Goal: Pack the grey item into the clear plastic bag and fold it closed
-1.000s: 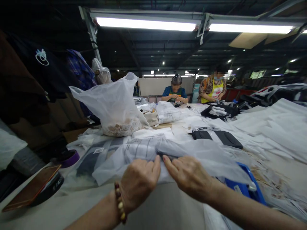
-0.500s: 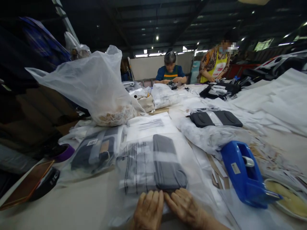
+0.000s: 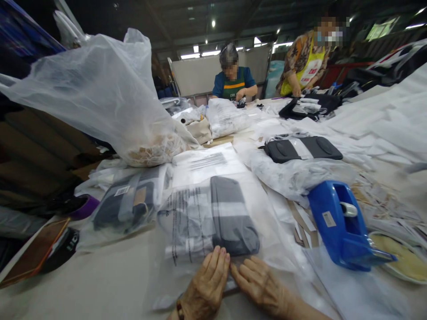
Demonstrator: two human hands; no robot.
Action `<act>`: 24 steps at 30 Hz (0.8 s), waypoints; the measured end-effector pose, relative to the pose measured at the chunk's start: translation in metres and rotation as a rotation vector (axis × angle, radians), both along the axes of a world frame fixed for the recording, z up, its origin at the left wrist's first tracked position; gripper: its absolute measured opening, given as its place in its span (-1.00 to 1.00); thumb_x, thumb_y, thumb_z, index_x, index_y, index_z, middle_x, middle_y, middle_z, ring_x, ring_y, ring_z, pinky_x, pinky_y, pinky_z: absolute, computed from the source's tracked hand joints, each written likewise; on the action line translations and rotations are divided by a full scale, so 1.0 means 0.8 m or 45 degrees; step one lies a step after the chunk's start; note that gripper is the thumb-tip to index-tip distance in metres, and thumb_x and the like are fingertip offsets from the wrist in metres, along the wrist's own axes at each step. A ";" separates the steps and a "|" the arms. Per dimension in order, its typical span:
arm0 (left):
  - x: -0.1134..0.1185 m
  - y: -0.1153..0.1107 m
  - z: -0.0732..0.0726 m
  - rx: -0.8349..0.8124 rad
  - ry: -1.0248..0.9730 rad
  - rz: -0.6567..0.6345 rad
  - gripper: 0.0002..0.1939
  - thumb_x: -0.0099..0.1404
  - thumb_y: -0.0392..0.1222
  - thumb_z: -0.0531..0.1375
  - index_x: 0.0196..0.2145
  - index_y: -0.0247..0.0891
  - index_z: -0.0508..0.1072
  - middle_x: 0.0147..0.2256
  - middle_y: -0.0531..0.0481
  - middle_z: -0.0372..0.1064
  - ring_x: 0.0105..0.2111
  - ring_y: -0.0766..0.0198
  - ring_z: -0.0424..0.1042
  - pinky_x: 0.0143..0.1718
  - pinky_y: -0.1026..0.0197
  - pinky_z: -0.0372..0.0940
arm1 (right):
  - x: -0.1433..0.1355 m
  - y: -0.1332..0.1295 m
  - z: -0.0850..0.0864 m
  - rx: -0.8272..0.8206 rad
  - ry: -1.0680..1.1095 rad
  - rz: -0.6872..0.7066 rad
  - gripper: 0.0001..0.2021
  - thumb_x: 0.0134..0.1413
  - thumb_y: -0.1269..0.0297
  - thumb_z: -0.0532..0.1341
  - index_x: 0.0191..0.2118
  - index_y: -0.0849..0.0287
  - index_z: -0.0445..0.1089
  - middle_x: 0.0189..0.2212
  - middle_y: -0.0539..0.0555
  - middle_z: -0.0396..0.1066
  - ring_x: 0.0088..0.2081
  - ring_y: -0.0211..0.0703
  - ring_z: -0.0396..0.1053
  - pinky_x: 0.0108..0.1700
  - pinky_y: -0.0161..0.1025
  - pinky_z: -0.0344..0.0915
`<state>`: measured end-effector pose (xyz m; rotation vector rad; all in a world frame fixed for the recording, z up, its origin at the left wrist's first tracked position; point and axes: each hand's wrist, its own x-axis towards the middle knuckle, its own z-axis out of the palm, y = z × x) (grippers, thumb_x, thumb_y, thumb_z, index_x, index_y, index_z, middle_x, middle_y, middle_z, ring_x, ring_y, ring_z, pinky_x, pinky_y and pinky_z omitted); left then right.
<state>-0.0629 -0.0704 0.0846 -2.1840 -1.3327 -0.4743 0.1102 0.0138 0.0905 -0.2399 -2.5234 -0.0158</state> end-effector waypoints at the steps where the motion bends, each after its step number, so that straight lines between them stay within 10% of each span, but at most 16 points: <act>1: 0.001 0.000 0.001 0.002 0.004 -0.002 -0.55 0.23 -0.49 -0.19 -0.08 -0.51 0.39 -0.02 -0.24 0.33 0.07 0.06 0.24 0.13 0.11 0.08 | 0.001 -0.001 0.002 -0.016 0.021 -0.005 -0.61 0.26 0.51 -0.22 -0.29 0.33 0.35 -0.60 0.02 0.28 -0.57 -0.24 0.13 -0.49 -0.24 -0.01; 9: 0.003 0.005 0.011 0.036 -0.013 -0.045 -0.58 0.27 -0.46 -0.21 -0.19 -0.48 0.42 -0.12 -0.28 0.40 0.00 0.04 0.33 0.10 0.08 0.09 | 0.013 -0.008 0.021 -0.159 -0.108 -0.079 -0.72 0.20 0.47 -0.09 -0.31 0.23 0.36 -0.56 0.02 0.30 -0.51 -0.22 0.18 -0.41 -0.22 0.08; 16: 0.003 0.007 0.002 0.083 -0.075 -0.090 -0.67 0.30 -0.43 -0.13 -0.41 -0.42 0.40 -0.15 -0.33 0.42 0.01 -0.01 0.32 0.06 0.08 0.15 | 0.091 0.029 0.043 -0.246 -0.083 -0.571 -0.43 -0.02 -0.03 0.19 0.07 0.18 0.22 0.09 0.27 0.22 0.12 0.16 0.14 0.05 0.08 0.14; 19: 0.005 0.008 0.001 0.135 -0.063 -0.078 -0.71 0.30 -0.43 -0.10 -0.42 -0.41 0.39 -0.18 -0.32 0.44 0.01 -0.01 0.32 0.06 0.08 0.16 | 0.106 0.053 0.031 -0.519 0.065 -0.985 -0.40 0.03 -0.05 0.13 0.10 0.26 0.15 -0.09 0.27 0.38 -0.09 0.05 0.37 -0.14 -0.05 0.32; 24: 0.008 0.011 0.003 0.148 -0.066 -0.063 -0.69 0.30 -0.42 -0.12 -0.40 -0.39 0.40 -0.21 -0.30 0.46 -0.05 0.08 0.38 0.12 0.06 0.07 | 0.098 0.073 0.002 -0.874 0.035 -1.103 -0.60 0.18 -0.03 -0.09 -0.51 0.10 0.23 -0.65 -0.03 0.33 -0.60 -0.22 0.33 -0.52 -0.32 0.25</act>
